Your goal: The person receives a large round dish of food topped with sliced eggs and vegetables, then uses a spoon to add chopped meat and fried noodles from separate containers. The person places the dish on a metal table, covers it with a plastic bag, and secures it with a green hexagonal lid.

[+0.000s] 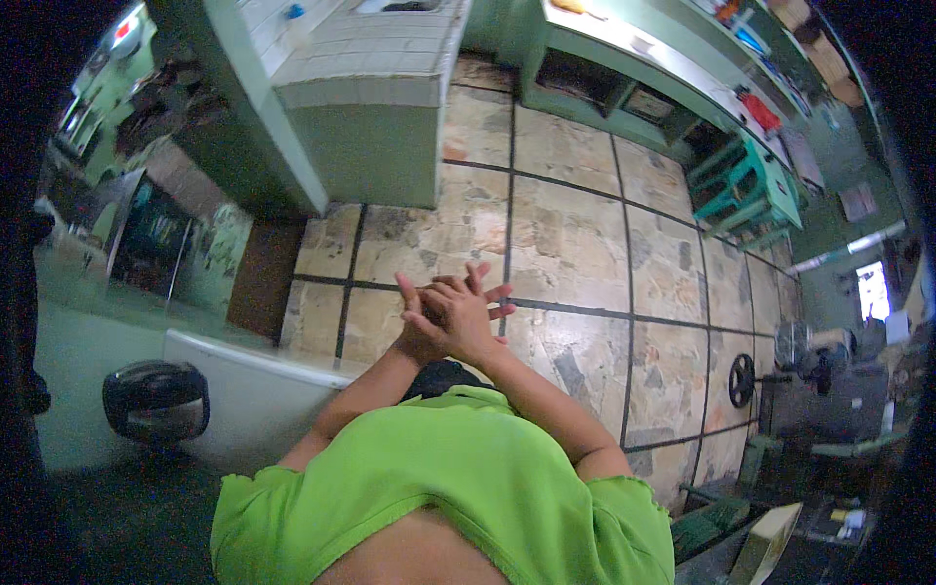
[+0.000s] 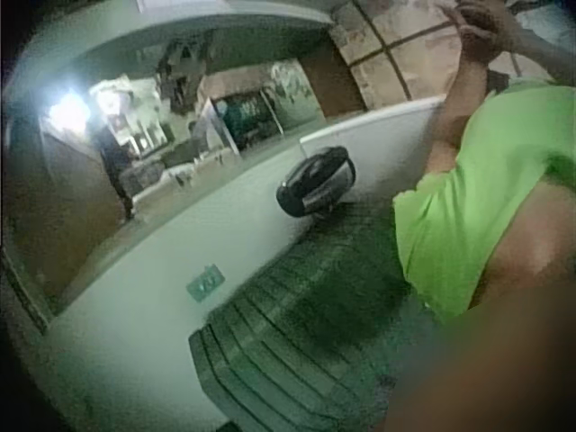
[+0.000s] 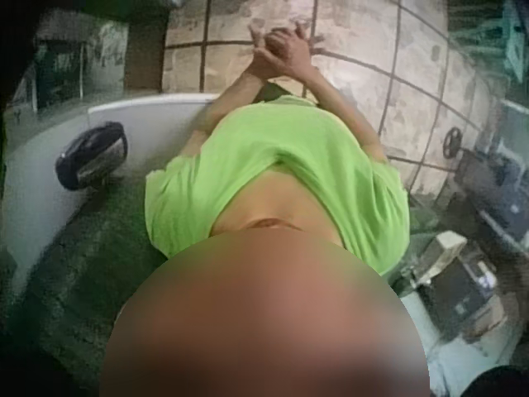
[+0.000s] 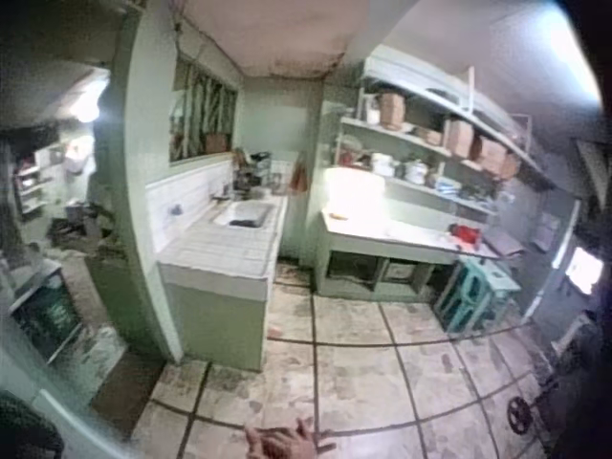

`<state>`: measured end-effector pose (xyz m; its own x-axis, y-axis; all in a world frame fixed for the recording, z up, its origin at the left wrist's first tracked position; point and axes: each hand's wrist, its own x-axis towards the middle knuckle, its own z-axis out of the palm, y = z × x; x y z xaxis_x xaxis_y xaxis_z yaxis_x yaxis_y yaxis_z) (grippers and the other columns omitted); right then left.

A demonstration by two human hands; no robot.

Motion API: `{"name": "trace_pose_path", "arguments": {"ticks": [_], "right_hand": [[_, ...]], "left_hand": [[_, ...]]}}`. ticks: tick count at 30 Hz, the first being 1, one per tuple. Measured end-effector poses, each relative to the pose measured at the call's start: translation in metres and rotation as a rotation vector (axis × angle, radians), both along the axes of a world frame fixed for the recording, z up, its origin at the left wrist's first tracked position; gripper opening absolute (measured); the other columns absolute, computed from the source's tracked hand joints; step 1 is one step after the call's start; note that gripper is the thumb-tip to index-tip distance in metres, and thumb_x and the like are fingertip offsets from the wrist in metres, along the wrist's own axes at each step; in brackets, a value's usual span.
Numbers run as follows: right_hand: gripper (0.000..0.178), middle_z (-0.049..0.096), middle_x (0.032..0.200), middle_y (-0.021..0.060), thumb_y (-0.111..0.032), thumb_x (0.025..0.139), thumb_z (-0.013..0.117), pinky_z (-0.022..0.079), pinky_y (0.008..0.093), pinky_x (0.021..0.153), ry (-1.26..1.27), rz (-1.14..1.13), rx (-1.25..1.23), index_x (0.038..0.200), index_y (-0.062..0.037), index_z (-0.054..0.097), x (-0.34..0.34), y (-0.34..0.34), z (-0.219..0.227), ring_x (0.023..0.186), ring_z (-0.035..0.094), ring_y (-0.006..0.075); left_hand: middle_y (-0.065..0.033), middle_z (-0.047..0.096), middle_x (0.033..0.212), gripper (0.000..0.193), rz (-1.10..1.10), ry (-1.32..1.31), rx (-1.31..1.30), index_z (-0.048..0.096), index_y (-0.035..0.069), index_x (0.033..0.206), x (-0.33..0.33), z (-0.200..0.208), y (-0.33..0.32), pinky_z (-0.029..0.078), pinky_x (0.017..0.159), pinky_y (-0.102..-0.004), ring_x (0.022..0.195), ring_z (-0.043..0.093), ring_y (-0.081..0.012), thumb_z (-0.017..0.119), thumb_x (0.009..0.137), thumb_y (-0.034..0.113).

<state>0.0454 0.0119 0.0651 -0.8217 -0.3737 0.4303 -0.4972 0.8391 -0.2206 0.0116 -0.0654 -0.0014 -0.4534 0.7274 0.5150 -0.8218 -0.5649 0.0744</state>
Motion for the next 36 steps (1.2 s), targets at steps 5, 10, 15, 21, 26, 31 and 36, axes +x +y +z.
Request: {"name": "trace_pose_path", "arguments": {"ticks": [5,10,15,21,26,31,36], "right_hand": [[0.049,0.068,0.099,0.0074,-0.041,0.074,0.072,0.016,0.0519,0.111,-0.077,-0.020,-0.231,0.112,-0.0111,0.063,0.002,-0.014,0.011,0.103,0.059,0.0246],[0.053,0.069,0.096,0.0059,-0.040,0.071,0.074,0.017,0.0505,0.111,-0.167,-0.054,-0.324,0.115,-0.0137,0.062,-0.009,-0.020,0.007,0.106,0.059,0.0266],[0.033,0.068,0.093,0.0086,-0.036,0.075,0.071,0.016,0.0497,0.110,-0.277,-0.163,-0.372,0.100,-0.0139,0.069,-0.017,-0.017,-0.006,0.113,0.052,0.0317],[0.026,0.068,0.091,0.0095,-0.026,0.082,0.066,0.023,0.0432,0.106,-0.349,-0.125,-0.594,0.101,-0.0084,0.065,-0.022,-0.005,-0.024,0.106,0.053,0.0283],[0.028,0.067,0.092,0.0083,-0.024,0.084,0.064,0.019,0.0416,0.109,-0.395,-0.053,-0.625,0.106,-0.0069,0.063,-0.020,0.003,-0.023,0.105,0.054,0.0236],[0.030,0.067,0.094,0.0072,-0.021,0.086,0.062,0.014,0.0399,0.111,-0.376,0.005,-0.508,0.112,-0.0055,0.062,-0.007,-0.003,-0.009,0.104,0.056,0.0190],[0.033,0.065,0.101,0.0099,-0.022,0.088,0.060,0.017,0.0403,0.110,-0.351,0.007,-0.579,0.115,-0.0028,0.060,0.001,-0.012,-0.005,0.112,0.050,0.0233]], "left_hand": [[-0.0030,0.045,0.130,0.090,0.024,-0.001,0.046,0.050,0.013,0.127,0.000,0.005,-0.009,0.024,0.102,-0.0588,0.126,0.030,-0.0371,0.037,0.072,0.083],[-0.0016,0.042,0.135,0.092,0.035,-0.010,0.086,0.050,0.014,0.127,-0.004,0.004,-0.011,0.019,0.105,-0.0617,0.132,0.025,-0.0389,0.037,0.070,0.084],[-0.0001,0.039,0.140,0.094,0.041,-0.024,0.103,0.051,0.014,0.128,-0.005,0.006,-0.010,0.015,0.109,-0.0647,0.137,0.019,-0.0408,0.037,0.068,0.085],[0.0046,0.042,0.138,0.081,0.109,0.060,0.124,0.060,0.014,0.117,-0.008,0.008,-0.009,0.011,0.111,-0.0639,0.139,0.019,-0.0394,0.035,0.076,0.079],[0.0073,0.043,0.138,0.078,0.100,0.105,0.116,0.058,0.016,0.122,-0.007,0.010,-0.011,0.012,0.111,-0.0629,0.139,0.020,-0.0395,0.035,0.080,0.077],[-0.0060,0.045,0.135,0.093,0.030,0.092,0.034,0.035,0.018,0.142,-0.003,0.013,-0.017,0.020,0.110,-0.0586,0.134,0.029,-0.0363,0.039,0.074,0.081],[-0.0105,0.046,0.133,0.100,0.042,0.168,-0.081,0.027,0.018,0.146,0.000,0.013,-0.023,0.025,0.108,-0.0561,0.131,0.035,-0.0340,0.041,0.071,0.083]]}}
